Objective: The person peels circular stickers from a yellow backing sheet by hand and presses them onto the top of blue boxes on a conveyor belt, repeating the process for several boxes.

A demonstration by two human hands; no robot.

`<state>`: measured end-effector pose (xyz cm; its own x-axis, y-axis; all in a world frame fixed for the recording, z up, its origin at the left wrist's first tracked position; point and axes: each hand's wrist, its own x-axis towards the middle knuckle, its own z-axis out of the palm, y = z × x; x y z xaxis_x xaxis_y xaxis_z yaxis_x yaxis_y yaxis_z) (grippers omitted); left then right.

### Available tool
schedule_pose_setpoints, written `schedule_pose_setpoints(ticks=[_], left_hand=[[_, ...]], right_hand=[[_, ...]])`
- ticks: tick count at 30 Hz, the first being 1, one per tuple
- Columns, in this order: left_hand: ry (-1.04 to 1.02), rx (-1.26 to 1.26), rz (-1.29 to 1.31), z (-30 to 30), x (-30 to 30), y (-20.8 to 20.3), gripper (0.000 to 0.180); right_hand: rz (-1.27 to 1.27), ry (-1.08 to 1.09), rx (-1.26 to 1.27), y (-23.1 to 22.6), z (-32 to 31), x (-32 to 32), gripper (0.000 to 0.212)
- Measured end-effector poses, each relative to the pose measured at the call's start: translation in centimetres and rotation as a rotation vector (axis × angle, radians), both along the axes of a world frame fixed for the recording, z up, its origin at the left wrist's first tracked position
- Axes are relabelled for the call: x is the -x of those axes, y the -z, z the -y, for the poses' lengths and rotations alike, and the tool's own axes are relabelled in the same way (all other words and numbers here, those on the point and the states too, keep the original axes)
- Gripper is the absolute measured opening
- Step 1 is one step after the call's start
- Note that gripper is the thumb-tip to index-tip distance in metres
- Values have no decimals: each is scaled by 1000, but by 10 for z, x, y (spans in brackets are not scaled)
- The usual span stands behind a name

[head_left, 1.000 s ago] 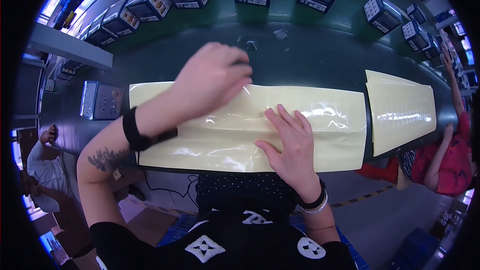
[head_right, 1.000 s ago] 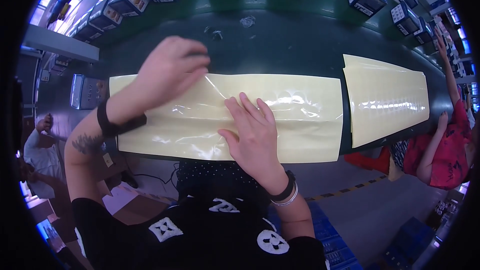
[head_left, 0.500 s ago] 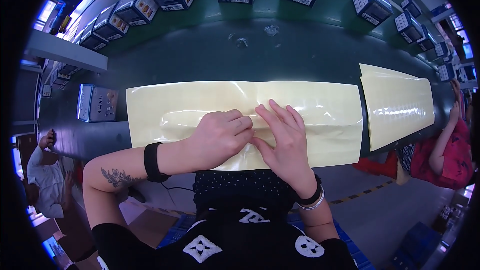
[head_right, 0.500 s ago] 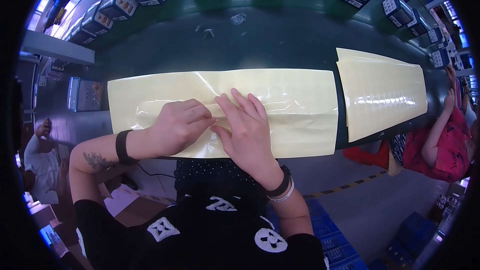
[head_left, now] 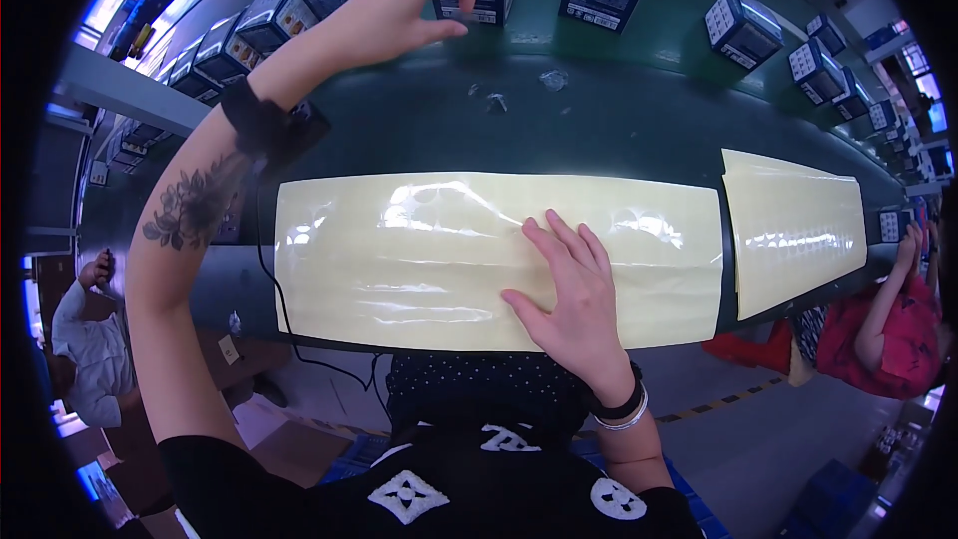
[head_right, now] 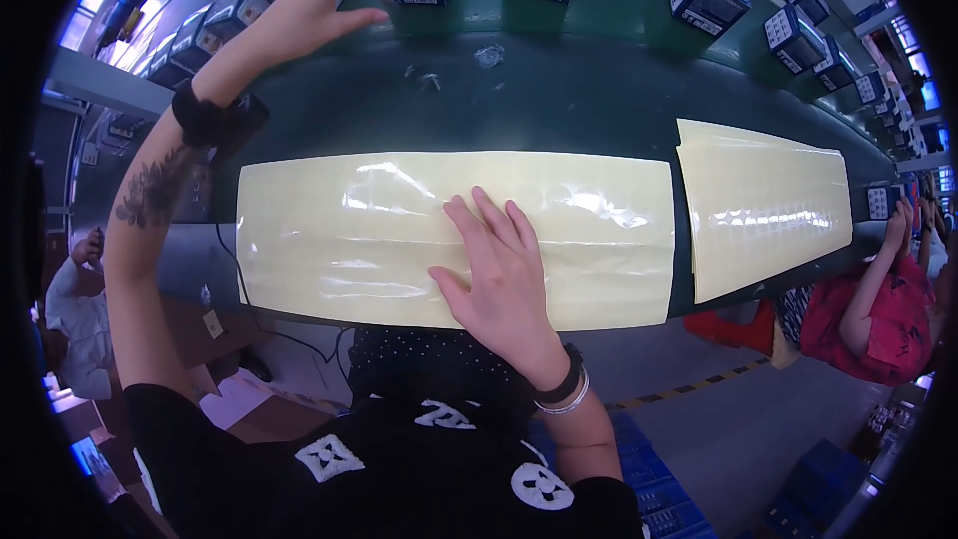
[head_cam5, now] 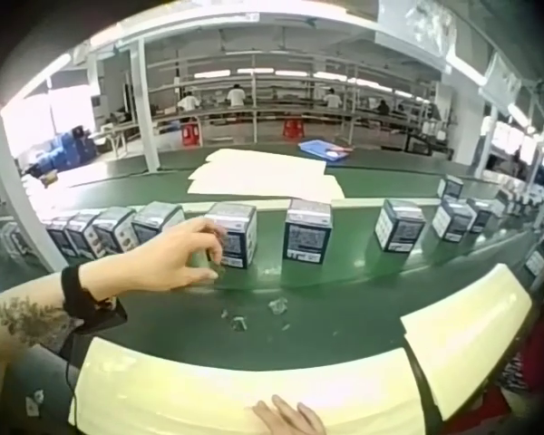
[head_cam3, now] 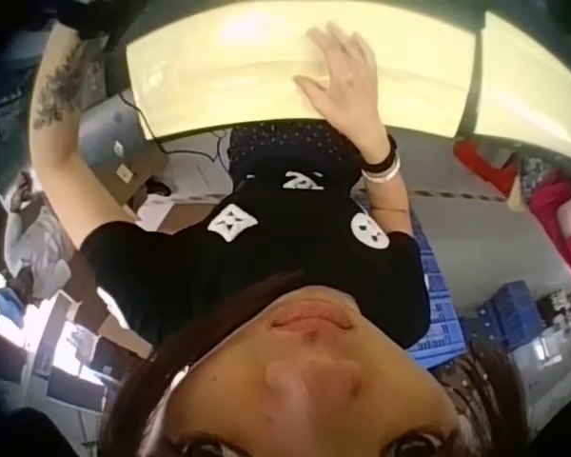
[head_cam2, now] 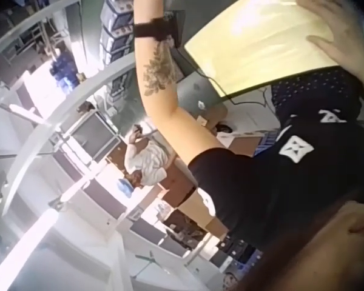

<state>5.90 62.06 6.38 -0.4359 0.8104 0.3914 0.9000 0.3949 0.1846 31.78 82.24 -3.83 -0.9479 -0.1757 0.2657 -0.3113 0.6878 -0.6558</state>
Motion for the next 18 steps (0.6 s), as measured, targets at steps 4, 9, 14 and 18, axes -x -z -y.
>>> schedule_pose_setpoints(ticks=[4,9,14,18], left_hand=[[-155,28,92,1,51,19,20],[-218,-242,140,-6,69,36,18],[-287,-205,-81,-11,63,37,17],[-330,-261,-209,-21,41,32,14]], right_hand=[[-6,-7,6,3,-3,0,60],[-12,-16,12,4,-8,0,55],[1,-6,13,3,-11,0,53],[18,16,83,3,-18,-3,53]])
